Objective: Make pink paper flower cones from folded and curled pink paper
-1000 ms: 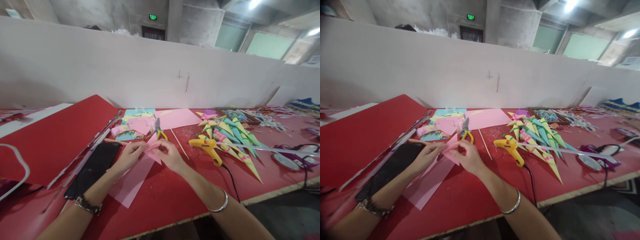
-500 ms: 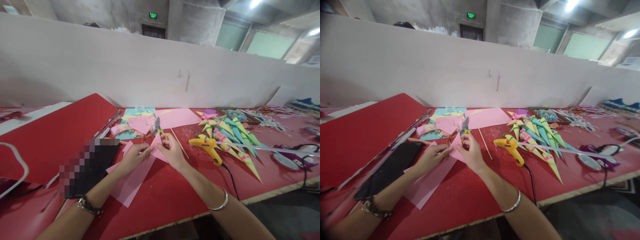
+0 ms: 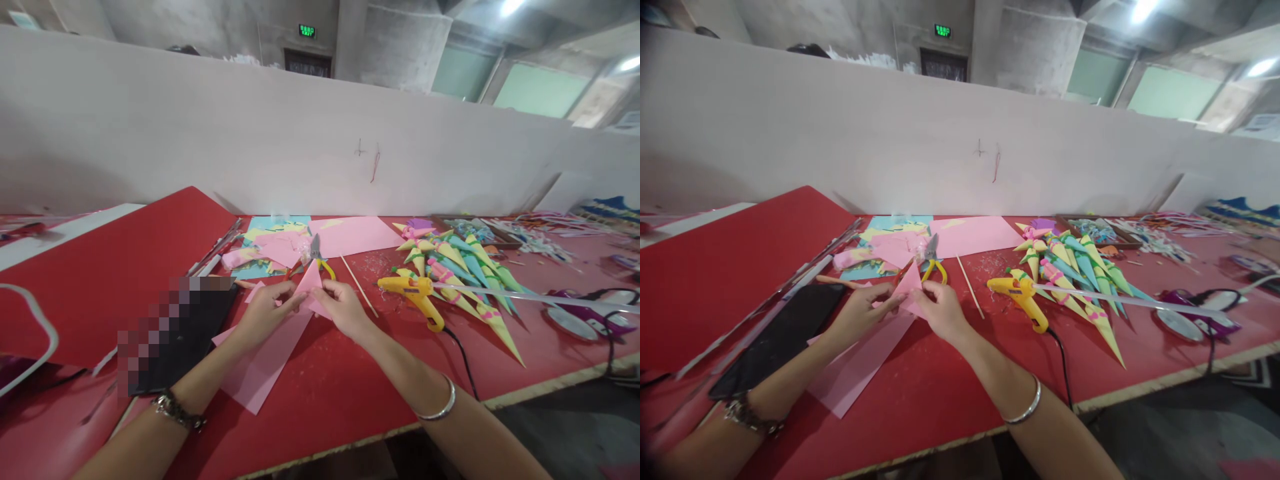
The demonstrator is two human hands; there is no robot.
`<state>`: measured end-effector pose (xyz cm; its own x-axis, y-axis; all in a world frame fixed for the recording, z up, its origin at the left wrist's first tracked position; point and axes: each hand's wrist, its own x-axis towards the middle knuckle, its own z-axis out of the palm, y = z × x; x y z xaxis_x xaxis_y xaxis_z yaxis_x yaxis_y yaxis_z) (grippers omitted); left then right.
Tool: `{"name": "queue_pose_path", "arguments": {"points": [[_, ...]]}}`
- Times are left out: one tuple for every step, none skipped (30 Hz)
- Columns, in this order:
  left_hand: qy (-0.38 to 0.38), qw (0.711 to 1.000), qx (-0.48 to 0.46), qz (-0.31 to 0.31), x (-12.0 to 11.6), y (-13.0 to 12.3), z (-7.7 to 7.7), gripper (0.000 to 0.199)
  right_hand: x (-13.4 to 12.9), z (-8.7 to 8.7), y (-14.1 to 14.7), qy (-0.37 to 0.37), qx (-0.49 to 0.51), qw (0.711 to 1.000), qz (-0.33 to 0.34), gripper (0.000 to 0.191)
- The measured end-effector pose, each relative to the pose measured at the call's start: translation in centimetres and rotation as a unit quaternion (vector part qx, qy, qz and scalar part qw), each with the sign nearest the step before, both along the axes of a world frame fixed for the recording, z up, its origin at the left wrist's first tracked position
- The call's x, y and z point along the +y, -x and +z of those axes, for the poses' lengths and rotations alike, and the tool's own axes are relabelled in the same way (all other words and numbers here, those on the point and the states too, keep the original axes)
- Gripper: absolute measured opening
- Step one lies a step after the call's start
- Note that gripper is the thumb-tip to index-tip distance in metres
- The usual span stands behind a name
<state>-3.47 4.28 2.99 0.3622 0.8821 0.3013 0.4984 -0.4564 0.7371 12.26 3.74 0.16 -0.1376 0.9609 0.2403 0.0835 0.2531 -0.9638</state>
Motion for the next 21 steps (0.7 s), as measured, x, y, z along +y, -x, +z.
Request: {"name": "queue_pose_path", "arguments": {"points": [[0.002, 1.0, 0.0, -0.002, 0.0, 0.0, 0.0, 0.039, 0.0, 0.1, 0.0, -0.002, -0.004, 1.0, 0.0, 0.03], [0.004, 1.0, -0.001, -0.005, 0.0, 0.0, 0.0, 0.039, 0.0, 0.1, 0.0, -0.004, -0.008, 1.0, 0.001, 0.03], [0.007, 1.0, -0.002, -0.007, 0.0, 0.0, 0.0, 0.039, -0.1, 0.2, 0.0, -0.007, -0.012, 1.0, 0.002, 0.031], [0.011, 1.0, -0.003, -0.009, 0.0, 0.0, 0.0, 0.039, -0.1, 0.2, 0.0, -0.009, -0.016, 1.0, 0.004, 0.031], [0.015, 1.0, -0.004, -0.011, 0.0, 0.0, 0.0, 0.038, -0.2, 0.2, 0.0, -0.013, -0.02, 1.0, 0.005, 0.03], [0.018, 1.0, -0.005, -0.012, 0.1, 0.1, -0.1, 0.038, -0.2, 0.2, 0.0, -0.017, -0.024, 1.0, 0.006, 0.03], [0.022, 1.0, -0.007, -0.013, 0.1, 0.1, -0.1, 0.036, -0.2, 0.2, 0.0, -0.021, -0.029, 0.999, 0.007, 0.03], [0.024, 1.0, -0.01, -0.012, 0.1, 0.1, 0.0, 0.034, -0.3, 0.2, 0.0, -0.026, -0.034, 0.999, 0.008, 0.03], [0.024, 1.0, -0.012, -0.01, 0.1, 0.2, 0.0, 0.032, -0.3, 0.2, 0.0, -0.031, -0.04, 0.999, 0.009, 0.029], [0.022, 1.0, -0.013, -0.01, 0.2, 0.2, 0.0, 0.03, -0.3, 0.2, 0.0, -0.037, -0.046, 0.998, 0.008, 0.029], [0.02, 1.0, -0.011, -0.009, 0.2, 0.2, 0.1, 0.029, -0.4, 0.3, 0.1, -0.043, -0.053, 0.998, 0.006, 0.029], [0.018, 1.0, -0.01, -0.009, 0.2, 0.2, 0.1, 0.029, -0.4, 0.3, 0.1, -0.049, -0.059, 0.997, 0.003, 0.029], [0.017, 1.0, -0.011, -0.007, 0.2, 0.3, 0.2, 0.029, -0.5, 0.4, 0.2, -0.052, -0.065, 0.997, 0.0, 0.028], [0.022, 1.0, -0.014, -0.007, 0.2, 0.3, 0.3, 0.031, -0.6, 0.5, 0.2, -0.058, -0.068, 0.996, -0.003, 0.025], [0.034, 0.999, -0.022, -0.008, 0.2, 0.3, 0.4, 0.032, -0.7, 0.6, 0.2, -0.069, -0.069, 0.995, -0.007, 0.02], [0.051, 0.998, -0.034, -0.009, 0.2, 0.3, 0.6, 0.033, -0.8, 0.8, 0.2, -0.085, -0.068, 0.994, -0.012, 0.013], [0.072, 0.996, -0.048, -0.011, 0.2, 0.3, 0.6, 0.033, -0.8, 1.0, 0.2, -0.108, -0.067, 0.992, -0.017, 0.016], [0.093, 0.993, -0.065, -0.014, 0.3, 0.3, 0.7, 0.032, -0.9, 1.1, 0.1, -0.134, -0.068, 0.988, -0.021, 0.027], [0.111, 0.99, -0.082, -0.016, 0.3, 0.4, 0.7, 0.031, -1.0, 1.3, 0.0, -0.162, -0.071, 0.984, -0.024, 0.037], [0.127, 0.987, -0.098, -0.018, 0.3, 0.4, 0.7, 0.03, -1.0, 1.4, -0.1, -0.189, -0.077, 0.979, -0.022, 0.043], [0.139, 0.984, -0.113, -0.019, 0.4, 0.5, 0.6, 0.03, -1.1, 1.5, -0.2, -0.208, -0.086, 0.974, -0.017, 0.046]]}}
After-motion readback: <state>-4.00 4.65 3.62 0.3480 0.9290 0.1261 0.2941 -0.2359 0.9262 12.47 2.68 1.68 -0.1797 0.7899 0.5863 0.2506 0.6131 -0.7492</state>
